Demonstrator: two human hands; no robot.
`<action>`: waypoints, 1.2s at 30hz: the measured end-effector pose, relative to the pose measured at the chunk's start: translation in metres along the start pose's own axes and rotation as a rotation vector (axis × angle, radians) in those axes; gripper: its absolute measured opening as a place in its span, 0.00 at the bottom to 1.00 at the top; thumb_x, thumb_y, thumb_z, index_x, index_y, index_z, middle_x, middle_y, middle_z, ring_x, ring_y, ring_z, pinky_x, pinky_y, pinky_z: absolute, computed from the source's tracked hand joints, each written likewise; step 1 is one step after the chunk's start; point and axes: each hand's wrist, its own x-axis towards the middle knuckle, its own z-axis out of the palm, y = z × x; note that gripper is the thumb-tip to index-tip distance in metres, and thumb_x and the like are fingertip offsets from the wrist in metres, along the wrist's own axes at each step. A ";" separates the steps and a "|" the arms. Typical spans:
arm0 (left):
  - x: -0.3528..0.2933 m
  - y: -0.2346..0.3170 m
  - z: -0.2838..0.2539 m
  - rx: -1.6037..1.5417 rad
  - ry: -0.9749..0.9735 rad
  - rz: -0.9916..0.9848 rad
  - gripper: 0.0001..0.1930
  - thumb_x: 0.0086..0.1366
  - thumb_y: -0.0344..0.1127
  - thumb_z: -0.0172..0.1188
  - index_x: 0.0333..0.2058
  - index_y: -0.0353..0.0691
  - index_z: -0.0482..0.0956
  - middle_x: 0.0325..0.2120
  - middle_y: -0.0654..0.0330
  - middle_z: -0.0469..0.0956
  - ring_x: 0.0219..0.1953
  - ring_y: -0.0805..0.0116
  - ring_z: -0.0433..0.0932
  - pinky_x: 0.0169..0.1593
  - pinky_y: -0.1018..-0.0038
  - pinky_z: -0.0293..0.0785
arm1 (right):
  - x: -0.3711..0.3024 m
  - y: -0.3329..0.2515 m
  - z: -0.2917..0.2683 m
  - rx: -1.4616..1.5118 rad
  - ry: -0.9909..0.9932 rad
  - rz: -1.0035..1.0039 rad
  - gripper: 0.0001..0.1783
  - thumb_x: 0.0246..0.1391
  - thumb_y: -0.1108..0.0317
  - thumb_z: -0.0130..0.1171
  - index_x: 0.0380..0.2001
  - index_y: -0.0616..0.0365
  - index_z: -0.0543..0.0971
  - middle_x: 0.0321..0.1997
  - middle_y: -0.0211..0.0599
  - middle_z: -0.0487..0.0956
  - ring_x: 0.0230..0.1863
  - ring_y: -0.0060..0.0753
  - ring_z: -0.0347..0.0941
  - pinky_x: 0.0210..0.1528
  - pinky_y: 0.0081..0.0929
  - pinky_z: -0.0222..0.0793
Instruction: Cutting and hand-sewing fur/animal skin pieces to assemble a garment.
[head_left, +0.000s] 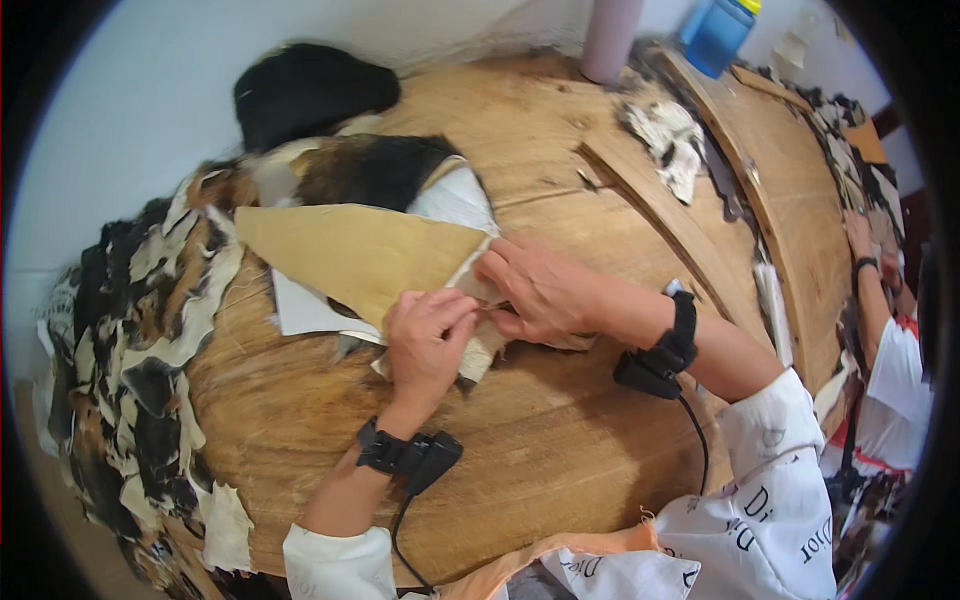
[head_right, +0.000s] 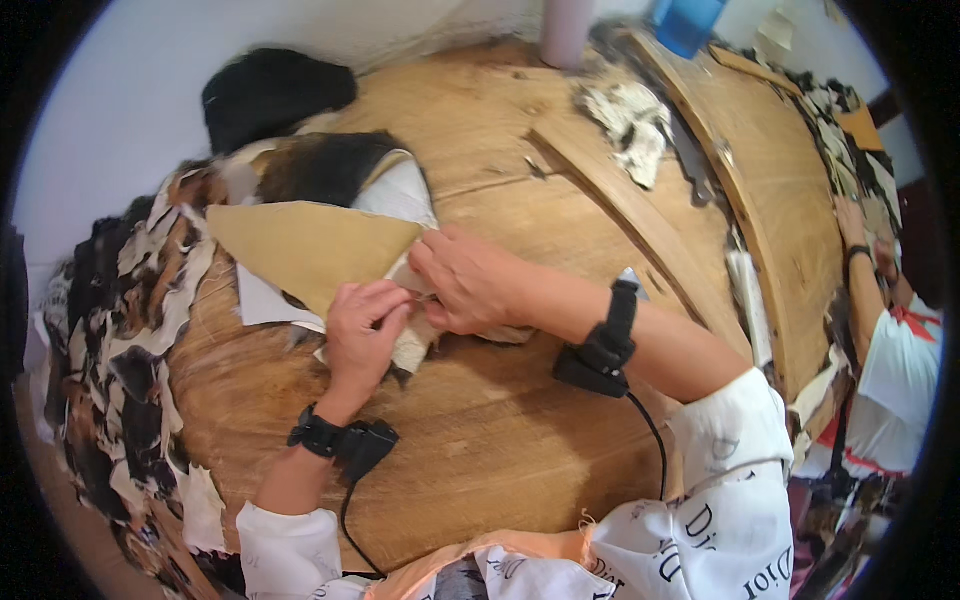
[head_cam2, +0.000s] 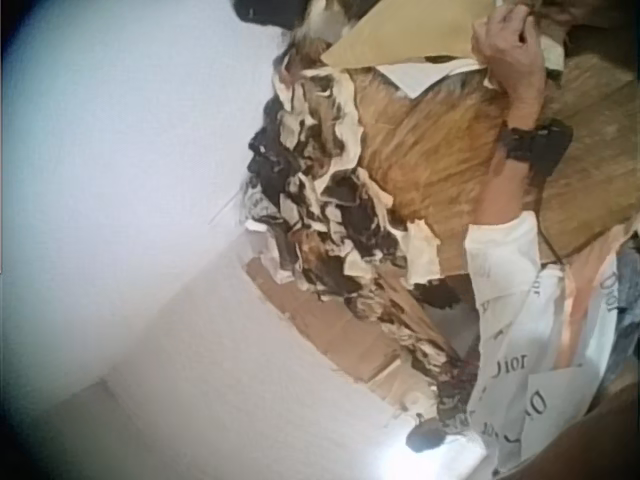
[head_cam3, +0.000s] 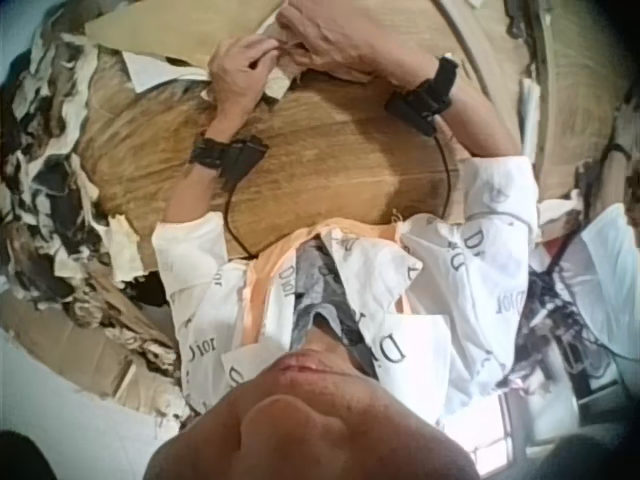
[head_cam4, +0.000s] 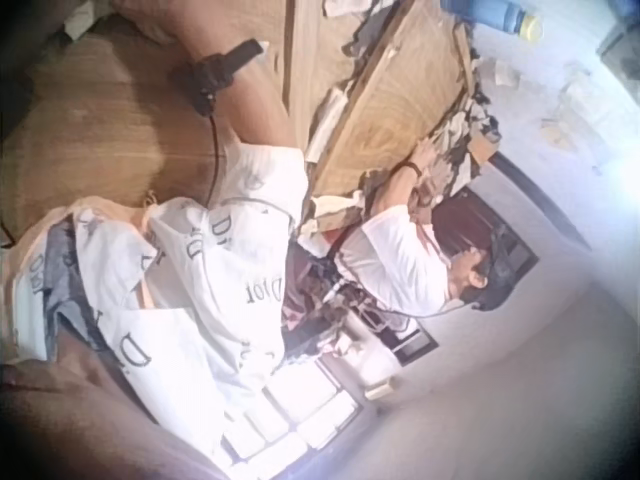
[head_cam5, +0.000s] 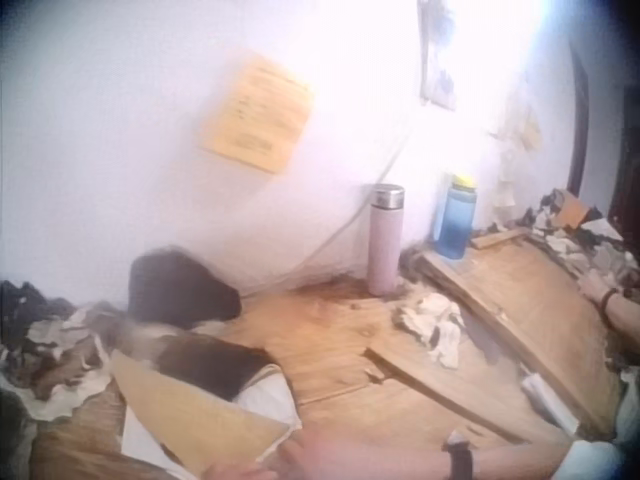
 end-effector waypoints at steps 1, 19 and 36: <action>0.000 0.001 0.001 -0.012 -0.007 0.003 0.06 0.48 0.31 0.63 0.28 0.45 0.82 0.32 0.64 0.79 0.35 0.62 0.72 0.41 0.68 0.67 | -0.002 0.002 0.001 -0.037 -0.057 0.002 0.20 0.38 0.65 0.60 0.33 0.65 0.68 0.32 0.47 0.68 0.35 0.49 0.66 0.38 0.36 0.64; 0.001 -0.001 -0.002 -0.015 -0.067 -0.032 0.09 0.46 0.28 0.64 0.29 0.40 0.82 0.31 0.62 0.80 0.32 0.62 0.71 0.38 0.70 0.69 | -0.003 -0.010 0.003 -0.227 -0.210 -0.051 0.23 0.43 0.65 0.55 0.45 0.59 0.68 0.28 0.30 0.71 0.35 0.33 0.68 0.37 0.28 0.63; 0.003 0.000 0.003 -0.027 -0.041 0.010 0.06 0.49 0.33 0.64 0.28 0.47 0.82 0.30 0.69 0.77 0.34 0.65 0.70 0.41 0.68 0.64 | -0.004 -0.047 -0.032 0.037 0.130 -0.154 0.09 0.42 0.77 0.53 0.30 0.54 0.75 0.32 0.28 0.70 0.36 0.30 0.67 0.37 0.27 0.67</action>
